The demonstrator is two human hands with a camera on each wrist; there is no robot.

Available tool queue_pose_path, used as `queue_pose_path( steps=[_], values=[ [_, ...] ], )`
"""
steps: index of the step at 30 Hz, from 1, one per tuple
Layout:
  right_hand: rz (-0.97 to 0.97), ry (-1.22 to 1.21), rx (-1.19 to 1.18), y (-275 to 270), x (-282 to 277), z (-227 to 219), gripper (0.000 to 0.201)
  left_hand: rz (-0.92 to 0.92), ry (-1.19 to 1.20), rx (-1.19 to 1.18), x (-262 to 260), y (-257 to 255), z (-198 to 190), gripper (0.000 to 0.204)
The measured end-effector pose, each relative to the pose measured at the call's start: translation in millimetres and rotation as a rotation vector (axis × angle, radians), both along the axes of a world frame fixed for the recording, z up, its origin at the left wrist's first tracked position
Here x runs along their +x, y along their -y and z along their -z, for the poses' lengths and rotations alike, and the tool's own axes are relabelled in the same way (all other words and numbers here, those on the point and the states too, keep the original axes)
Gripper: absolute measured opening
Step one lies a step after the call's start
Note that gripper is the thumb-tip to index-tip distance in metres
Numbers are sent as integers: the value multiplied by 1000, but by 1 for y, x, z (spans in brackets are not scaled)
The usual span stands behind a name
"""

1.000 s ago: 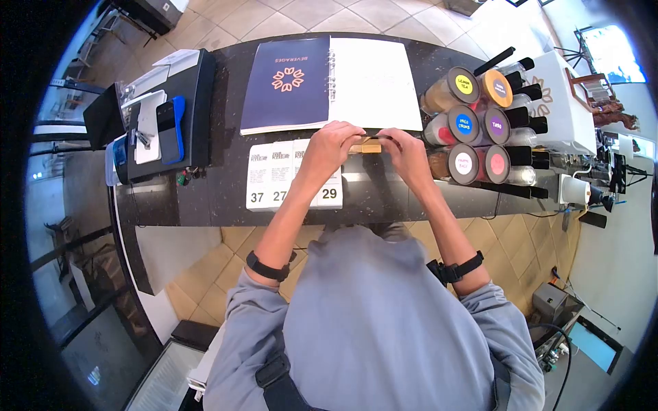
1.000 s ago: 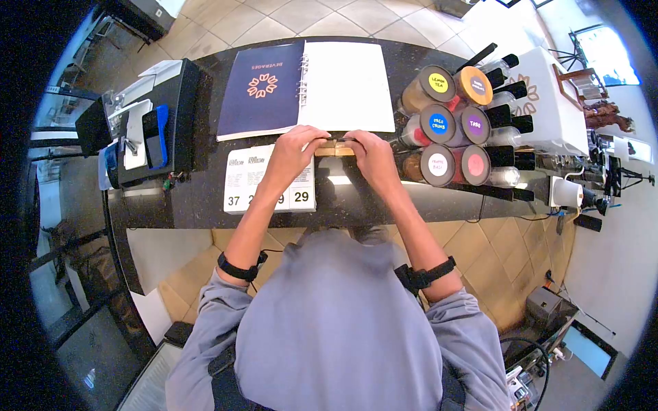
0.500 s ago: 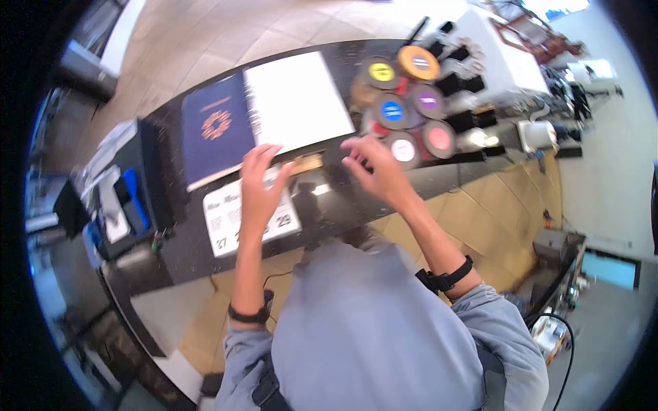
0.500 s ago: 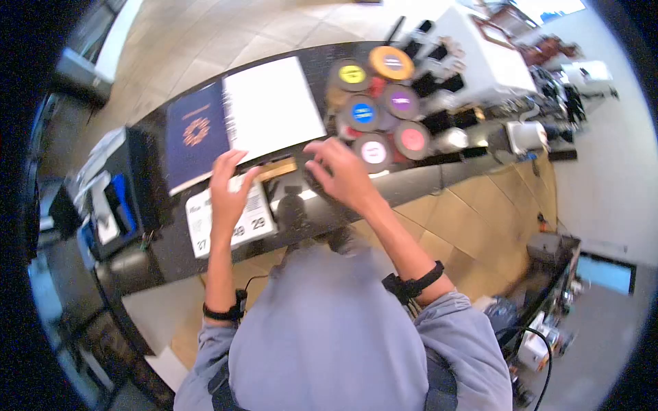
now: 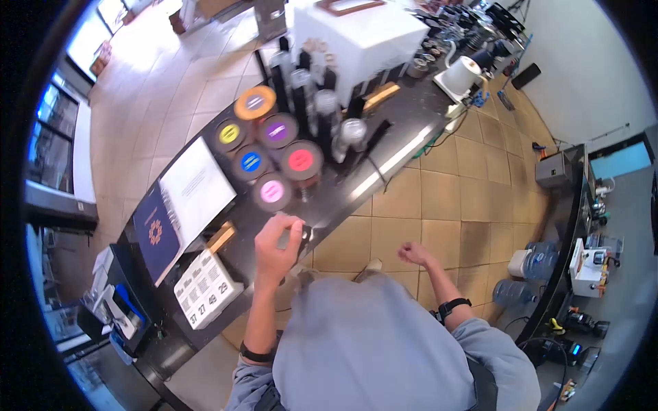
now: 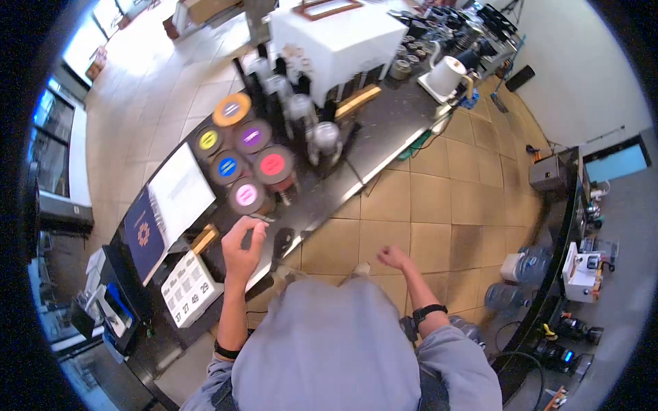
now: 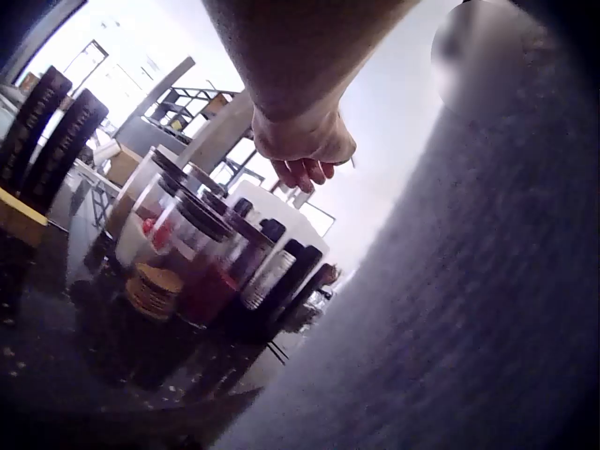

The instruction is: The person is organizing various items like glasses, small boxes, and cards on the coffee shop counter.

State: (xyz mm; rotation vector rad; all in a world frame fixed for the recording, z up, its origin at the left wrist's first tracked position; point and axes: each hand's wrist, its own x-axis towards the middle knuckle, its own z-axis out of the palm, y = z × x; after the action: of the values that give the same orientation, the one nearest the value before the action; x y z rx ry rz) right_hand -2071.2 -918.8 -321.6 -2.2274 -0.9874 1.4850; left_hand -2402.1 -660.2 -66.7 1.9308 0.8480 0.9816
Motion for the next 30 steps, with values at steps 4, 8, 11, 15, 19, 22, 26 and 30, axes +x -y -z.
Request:
queue_pose_path(
  steps=[4,8,11,15,19,22,26,30],
  values=[
    [614,-183,-100,148,84,72,22,168,-63,9,125,45,-11,9],
    [717,-250,-193,257,129,82,20,311,-188,-33,238,88,-5,11],
    [810,-298,-253,299,156,63,22,405,-259,-58,296,106,13,17],
    [728,-343,-299,301,193,76,23,485,-423,-167,346,101,28,23],
    [598,-168,-11,234,265,101,26,382,-410,-207,396,82,27,19],
    [540,-77,247,134,329,50,29,237,-332,192,440,34,44,15],
    [350,39,411,7,409,-40,29,14,-230,204,515,-34,42,23],
    [95,124,471,-100,459,-95,24,-228,-194,359,561,-99,42,38]
  ],
)
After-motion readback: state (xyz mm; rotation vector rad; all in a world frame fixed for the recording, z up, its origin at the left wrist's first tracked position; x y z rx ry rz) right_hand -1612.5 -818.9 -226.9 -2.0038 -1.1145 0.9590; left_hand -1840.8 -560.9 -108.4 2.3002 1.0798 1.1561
